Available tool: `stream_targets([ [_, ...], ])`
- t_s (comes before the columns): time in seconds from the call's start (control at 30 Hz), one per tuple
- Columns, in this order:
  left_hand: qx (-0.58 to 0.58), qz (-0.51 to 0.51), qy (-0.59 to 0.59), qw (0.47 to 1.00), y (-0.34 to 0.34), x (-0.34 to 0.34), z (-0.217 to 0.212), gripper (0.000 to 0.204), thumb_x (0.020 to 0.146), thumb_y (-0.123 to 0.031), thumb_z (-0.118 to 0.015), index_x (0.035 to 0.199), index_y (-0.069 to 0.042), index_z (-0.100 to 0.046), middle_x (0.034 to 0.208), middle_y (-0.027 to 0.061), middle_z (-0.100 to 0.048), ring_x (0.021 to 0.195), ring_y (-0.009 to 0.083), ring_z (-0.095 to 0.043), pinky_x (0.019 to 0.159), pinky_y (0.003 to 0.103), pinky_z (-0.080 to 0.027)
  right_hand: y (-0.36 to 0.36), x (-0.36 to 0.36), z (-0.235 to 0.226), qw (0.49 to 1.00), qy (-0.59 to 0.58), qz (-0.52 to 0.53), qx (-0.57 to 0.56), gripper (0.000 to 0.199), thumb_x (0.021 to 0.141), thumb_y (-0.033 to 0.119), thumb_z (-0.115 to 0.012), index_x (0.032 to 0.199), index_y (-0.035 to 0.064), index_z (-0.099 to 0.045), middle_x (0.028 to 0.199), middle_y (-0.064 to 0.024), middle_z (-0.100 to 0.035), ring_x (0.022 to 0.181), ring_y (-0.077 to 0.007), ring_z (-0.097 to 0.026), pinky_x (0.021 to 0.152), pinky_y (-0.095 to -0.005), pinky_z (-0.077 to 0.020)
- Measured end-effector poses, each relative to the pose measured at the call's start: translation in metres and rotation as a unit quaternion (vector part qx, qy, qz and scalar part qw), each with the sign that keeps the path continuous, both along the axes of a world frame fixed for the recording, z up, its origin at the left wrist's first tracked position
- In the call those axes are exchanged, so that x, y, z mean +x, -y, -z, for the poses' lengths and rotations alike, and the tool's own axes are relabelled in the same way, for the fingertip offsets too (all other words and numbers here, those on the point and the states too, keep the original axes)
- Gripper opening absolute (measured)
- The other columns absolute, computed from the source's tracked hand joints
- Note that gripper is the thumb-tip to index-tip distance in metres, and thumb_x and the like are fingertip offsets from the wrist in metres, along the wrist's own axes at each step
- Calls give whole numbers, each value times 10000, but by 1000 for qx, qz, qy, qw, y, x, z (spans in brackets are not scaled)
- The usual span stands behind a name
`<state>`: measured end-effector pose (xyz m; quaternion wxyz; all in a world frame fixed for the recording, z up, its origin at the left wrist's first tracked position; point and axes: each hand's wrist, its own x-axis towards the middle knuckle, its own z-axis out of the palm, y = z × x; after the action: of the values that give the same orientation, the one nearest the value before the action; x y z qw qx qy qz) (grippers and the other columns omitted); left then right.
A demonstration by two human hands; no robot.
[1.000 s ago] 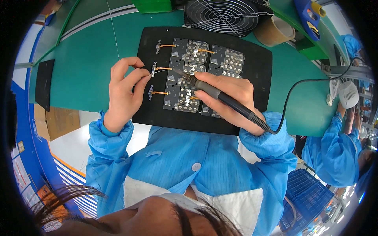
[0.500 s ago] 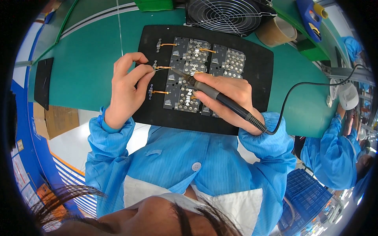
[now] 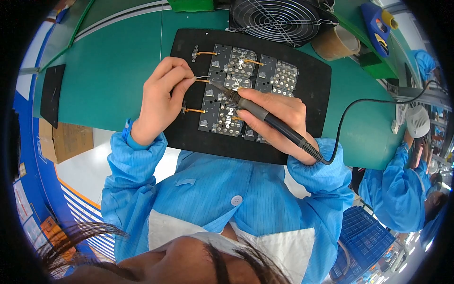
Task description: The person solders wires onto a circuit board with a soldering iron and solder wire.
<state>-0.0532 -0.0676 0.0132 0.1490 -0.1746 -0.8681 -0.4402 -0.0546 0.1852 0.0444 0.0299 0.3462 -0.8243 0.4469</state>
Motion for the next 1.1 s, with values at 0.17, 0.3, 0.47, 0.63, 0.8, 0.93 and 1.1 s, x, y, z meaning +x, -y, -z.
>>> stream_targets([
  [0.17,53,14,107,993,1,-6,-1,111,802,29,-671,892,4,-610,928,120,-528,782,302,-582,673,373,-478,1,0,-1,1000,5,6,5,361,780,71,-764,1120,-10,-670,803,-155,-703,694,-253,-709,614,-302,-555],
  [0.3,19,39,86,995,-1,-10,8,139,784,28,-690,912,11,-639,920,121,-529,755,294,-580,654,372,-472,0,0,0,1000,5,3,-1,359,778,71,-765,1115,-12,-671,805,-157,-704,694,-253,-710,614,-303,-556],
  [0.47,41,51,102,993,0,-14,15,138,788,94,-684,911,36,-659,902,41,-478,636,81,-437,520,250,-347,0,0,-2,1000,-2,-6,7,356,778,80,-769,1108,-14,-674,809,-160,-705,691,-251,-709,612,-300,-556],
  [0.63,68,36,89,993,-2,-15,14,106,782,72,-701,874,33,-668,856,15,-486,590,70,-384,508,244,-311,0,1,-4,1000,23,5,9,361,781,88,-771,1115,-7,-674,814,-160,-707,689,-241,-709,613,-295,-556],
  [0.8,75,26,98,992,-2,-15,14,104,774,53,-717,865,28,-674,847,14,-493,579,67,-365,507,243,-301,0,1,-3,999,32,14,10,364,783,95,-773,1120,0,-675,817,-158,-709,693,-233,-710,614,-289,-556],
  [0.93,76,22,100,992,-2,-14,13,108,768,52,-721,863,25,-678,844,14,-500,576,68,-364,507,245,-303,0,0,-3,1000,31,3,6,366,783,97,-774,1121,-1,-676,824,-158,-712,693,-229,-713,613,-282,-558],
  [1.1,79,23,99,992,-2,-14,14,111,766,52,-721,866,24,-681,846,15,-504,575,70,-369,506,247,-305,0,0,-5,1000,23,-4,3,372,788,111,-775,1127,-2,-673,835,-157,-716,695,-222,-716,610,-278,-559],
])
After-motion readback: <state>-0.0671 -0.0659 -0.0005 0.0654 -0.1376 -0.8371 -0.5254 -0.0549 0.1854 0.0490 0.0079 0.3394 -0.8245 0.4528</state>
